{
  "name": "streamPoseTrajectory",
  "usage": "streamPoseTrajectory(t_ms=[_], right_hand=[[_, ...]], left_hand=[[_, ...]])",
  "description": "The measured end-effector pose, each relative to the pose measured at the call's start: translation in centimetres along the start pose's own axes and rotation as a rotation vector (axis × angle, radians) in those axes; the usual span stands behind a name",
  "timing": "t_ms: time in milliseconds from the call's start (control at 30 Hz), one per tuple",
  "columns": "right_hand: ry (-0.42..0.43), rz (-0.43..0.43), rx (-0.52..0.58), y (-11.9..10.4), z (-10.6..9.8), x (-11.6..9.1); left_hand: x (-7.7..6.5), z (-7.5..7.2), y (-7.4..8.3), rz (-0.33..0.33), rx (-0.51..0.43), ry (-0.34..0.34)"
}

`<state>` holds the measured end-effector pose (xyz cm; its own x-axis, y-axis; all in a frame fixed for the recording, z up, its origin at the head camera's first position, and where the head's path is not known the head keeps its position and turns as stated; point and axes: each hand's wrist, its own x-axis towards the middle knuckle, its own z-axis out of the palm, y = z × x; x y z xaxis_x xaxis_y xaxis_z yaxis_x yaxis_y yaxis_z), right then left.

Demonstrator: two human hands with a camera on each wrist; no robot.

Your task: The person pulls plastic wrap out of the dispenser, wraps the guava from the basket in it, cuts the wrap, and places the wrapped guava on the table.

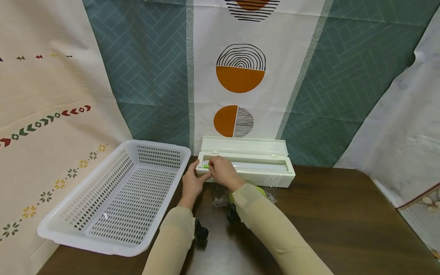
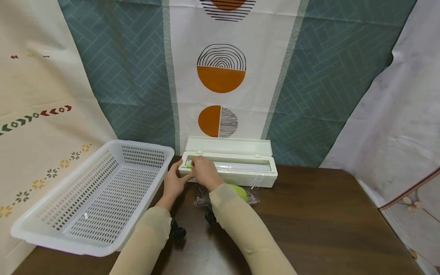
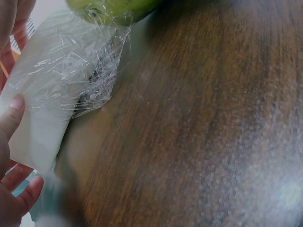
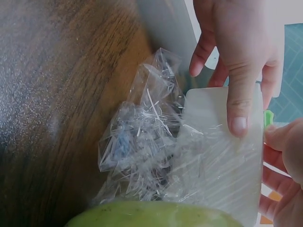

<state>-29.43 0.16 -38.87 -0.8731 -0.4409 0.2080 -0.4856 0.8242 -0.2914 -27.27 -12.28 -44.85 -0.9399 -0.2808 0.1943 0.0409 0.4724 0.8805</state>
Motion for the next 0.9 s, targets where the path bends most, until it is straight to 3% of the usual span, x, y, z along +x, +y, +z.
streamPoseTrajectory(t_ms=[400,900], right_hand=[[-0.075,0.022,0.06,0.0,-0.5,-0.4],[-0.062,0.013,0.045,0.6,-1.1,-0.8]], left_hand=[[-0.2,-0.3,0.1,0.004,-0.012,-0.021],[-0.4,-0.4,0.4,0.006,-0.016,-0.027]])
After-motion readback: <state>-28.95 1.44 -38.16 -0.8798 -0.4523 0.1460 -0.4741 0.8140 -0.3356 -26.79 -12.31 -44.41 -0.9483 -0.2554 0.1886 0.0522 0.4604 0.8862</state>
